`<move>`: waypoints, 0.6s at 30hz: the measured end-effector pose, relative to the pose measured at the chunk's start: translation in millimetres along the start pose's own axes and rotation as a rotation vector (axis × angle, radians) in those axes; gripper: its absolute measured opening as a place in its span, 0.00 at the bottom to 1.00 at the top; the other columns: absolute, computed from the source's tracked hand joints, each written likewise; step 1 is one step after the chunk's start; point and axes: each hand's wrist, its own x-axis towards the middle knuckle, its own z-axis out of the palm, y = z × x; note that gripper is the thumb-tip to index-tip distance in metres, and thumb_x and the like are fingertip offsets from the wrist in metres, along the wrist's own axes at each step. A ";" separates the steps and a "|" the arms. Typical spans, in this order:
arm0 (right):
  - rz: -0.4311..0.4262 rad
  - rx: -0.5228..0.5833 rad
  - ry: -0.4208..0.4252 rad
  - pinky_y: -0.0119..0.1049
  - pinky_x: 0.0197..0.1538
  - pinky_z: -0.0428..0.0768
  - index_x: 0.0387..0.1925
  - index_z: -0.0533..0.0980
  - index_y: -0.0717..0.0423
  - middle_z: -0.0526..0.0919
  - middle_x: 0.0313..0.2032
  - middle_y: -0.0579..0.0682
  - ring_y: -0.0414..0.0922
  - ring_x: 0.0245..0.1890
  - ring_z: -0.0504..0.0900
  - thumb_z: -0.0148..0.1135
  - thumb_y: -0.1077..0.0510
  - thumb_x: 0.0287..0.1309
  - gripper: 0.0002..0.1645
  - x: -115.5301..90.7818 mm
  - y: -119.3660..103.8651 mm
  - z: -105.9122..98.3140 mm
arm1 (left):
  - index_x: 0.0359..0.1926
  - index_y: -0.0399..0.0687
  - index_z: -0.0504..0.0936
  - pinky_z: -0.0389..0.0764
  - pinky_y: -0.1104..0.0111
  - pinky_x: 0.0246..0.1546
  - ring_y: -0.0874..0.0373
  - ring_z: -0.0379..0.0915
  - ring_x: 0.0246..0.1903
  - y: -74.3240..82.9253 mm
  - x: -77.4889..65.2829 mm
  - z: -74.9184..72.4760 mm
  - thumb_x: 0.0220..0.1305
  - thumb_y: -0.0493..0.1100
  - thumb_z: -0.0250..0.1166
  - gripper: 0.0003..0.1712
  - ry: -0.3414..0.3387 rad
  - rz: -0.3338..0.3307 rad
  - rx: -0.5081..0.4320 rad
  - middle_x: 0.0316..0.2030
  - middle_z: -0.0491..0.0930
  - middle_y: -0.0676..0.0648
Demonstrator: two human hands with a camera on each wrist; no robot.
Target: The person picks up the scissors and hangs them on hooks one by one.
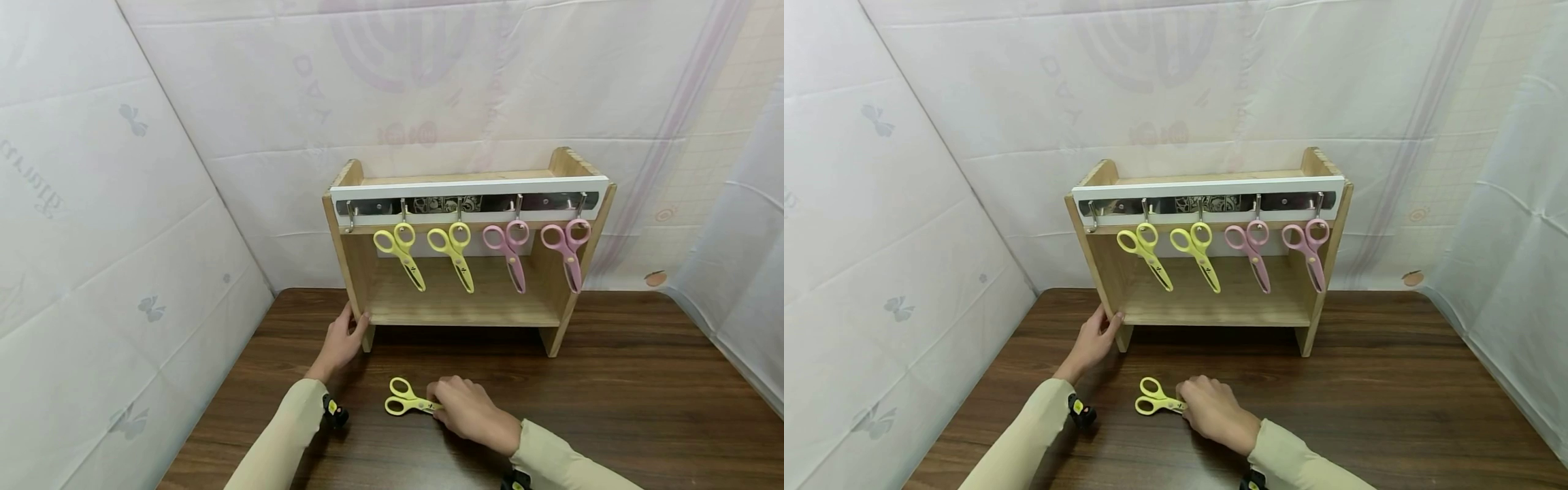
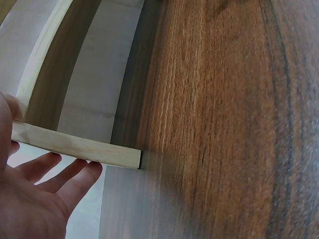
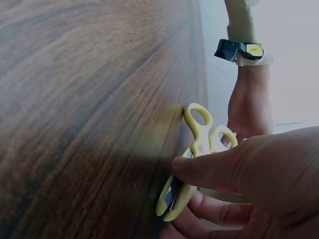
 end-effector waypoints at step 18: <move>-0.090 -0.110 0.098 0.30 0.15 0.66 0.31 0.82 0.46 0.79 0.28 0.42 0.37 0.20 0.72 0.77 0.64 0.55 0.12 12.8 -8.0 -44.1 | 0.79 0.44 0.57 0.82 0.47 0.56 0.38 0.76 0.62 0.7 -0.1 0.2 0.82 0.51 0.53 0.34 0.003 -0.004 0.008 0.65 0.74 0.31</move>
